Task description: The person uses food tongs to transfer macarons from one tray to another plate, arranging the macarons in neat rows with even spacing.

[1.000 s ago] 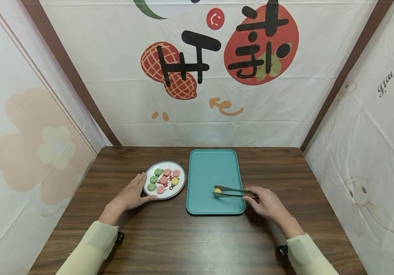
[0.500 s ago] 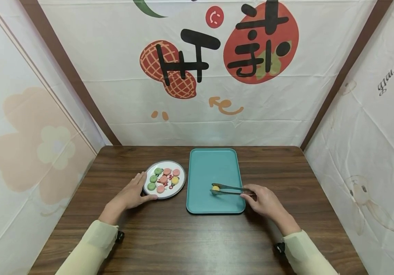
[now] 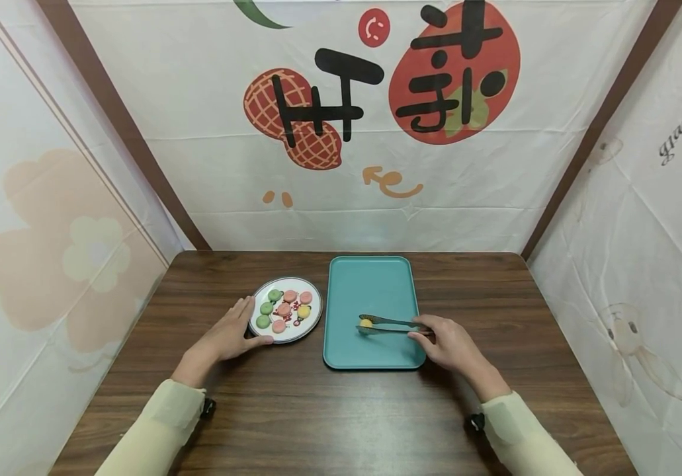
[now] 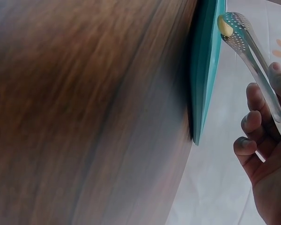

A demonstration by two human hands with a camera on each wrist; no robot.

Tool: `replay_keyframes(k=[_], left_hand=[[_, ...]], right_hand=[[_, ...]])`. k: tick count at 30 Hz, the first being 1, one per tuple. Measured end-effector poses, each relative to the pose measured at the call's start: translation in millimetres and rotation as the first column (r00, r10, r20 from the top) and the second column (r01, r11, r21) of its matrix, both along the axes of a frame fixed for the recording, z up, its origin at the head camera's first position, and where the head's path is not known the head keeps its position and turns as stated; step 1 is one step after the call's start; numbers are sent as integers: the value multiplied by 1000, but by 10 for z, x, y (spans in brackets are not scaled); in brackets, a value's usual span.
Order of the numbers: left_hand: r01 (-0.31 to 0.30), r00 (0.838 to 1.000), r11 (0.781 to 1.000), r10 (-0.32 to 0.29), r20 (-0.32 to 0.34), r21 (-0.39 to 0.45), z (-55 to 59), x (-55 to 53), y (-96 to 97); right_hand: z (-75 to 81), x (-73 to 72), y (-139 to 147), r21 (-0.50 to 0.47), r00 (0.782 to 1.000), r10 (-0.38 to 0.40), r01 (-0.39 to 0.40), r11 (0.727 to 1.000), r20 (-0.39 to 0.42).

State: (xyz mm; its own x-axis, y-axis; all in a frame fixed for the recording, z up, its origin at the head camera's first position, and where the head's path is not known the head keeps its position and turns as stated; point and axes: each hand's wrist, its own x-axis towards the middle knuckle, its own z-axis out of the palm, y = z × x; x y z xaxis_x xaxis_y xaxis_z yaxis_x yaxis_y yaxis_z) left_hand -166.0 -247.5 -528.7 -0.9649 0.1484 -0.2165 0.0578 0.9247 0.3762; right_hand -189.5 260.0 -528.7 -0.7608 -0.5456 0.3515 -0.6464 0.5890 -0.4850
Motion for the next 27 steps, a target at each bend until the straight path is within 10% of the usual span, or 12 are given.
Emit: replay_keyframes(k=[27], left_hand=[[3, 1000, 1000, -3, -7, -1, -2, 3, -15]], right_hand=[[40, -107, -319, 13, 1000, -1, 1, 1000, 19]])
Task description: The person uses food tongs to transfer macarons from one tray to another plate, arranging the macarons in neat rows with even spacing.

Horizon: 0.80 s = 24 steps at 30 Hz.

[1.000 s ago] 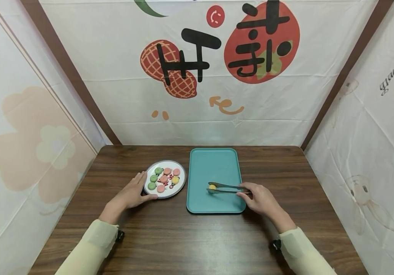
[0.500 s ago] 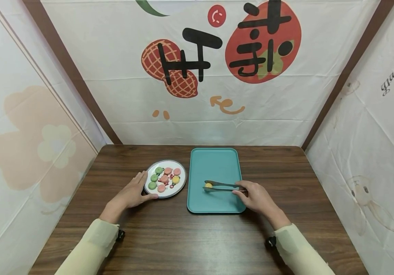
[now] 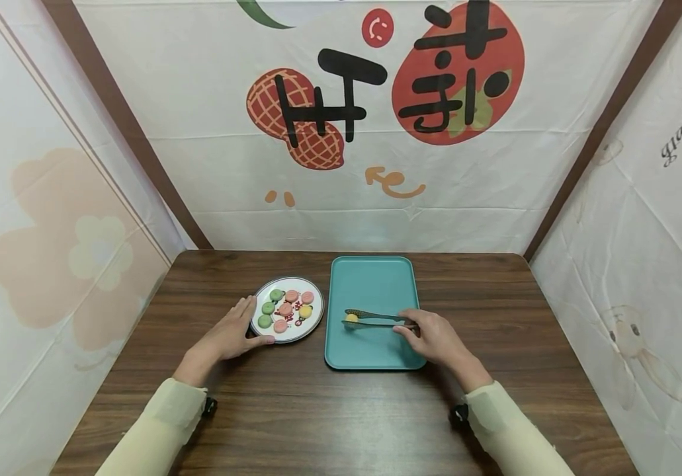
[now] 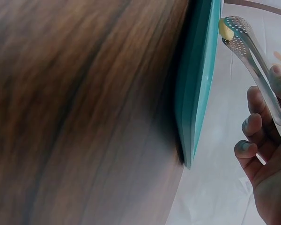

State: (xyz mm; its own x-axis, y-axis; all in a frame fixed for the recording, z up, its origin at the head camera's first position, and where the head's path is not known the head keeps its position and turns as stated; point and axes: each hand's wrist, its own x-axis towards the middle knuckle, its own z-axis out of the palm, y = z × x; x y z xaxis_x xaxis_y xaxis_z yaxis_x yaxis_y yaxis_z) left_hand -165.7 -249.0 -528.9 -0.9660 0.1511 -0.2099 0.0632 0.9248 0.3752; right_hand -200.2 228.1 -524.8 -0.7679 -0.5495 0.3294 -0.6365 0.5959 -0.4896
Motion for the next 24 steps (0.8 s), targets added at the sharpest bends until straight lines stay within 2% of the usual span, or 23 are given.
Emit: replay_keyframes(k=[6, 13, 24], left_hand=[[-2, 1000, 1000, 2, 0, -1, 5, -8, 6], [2, 1000, 1000, -2, 1, 0, 15, -14, 14], [-6, 1000, 1000, 6, 10, -6, 33, -6, 14]], right_hand=[[4, -23, -66, -13, 1000, 20, -20, 1000, -19], [11, -41, -130, -7, 1000, 22, -22, 1000, 21], [-25, -63, -141, 3, 999, 35, -35, 999, 26]])
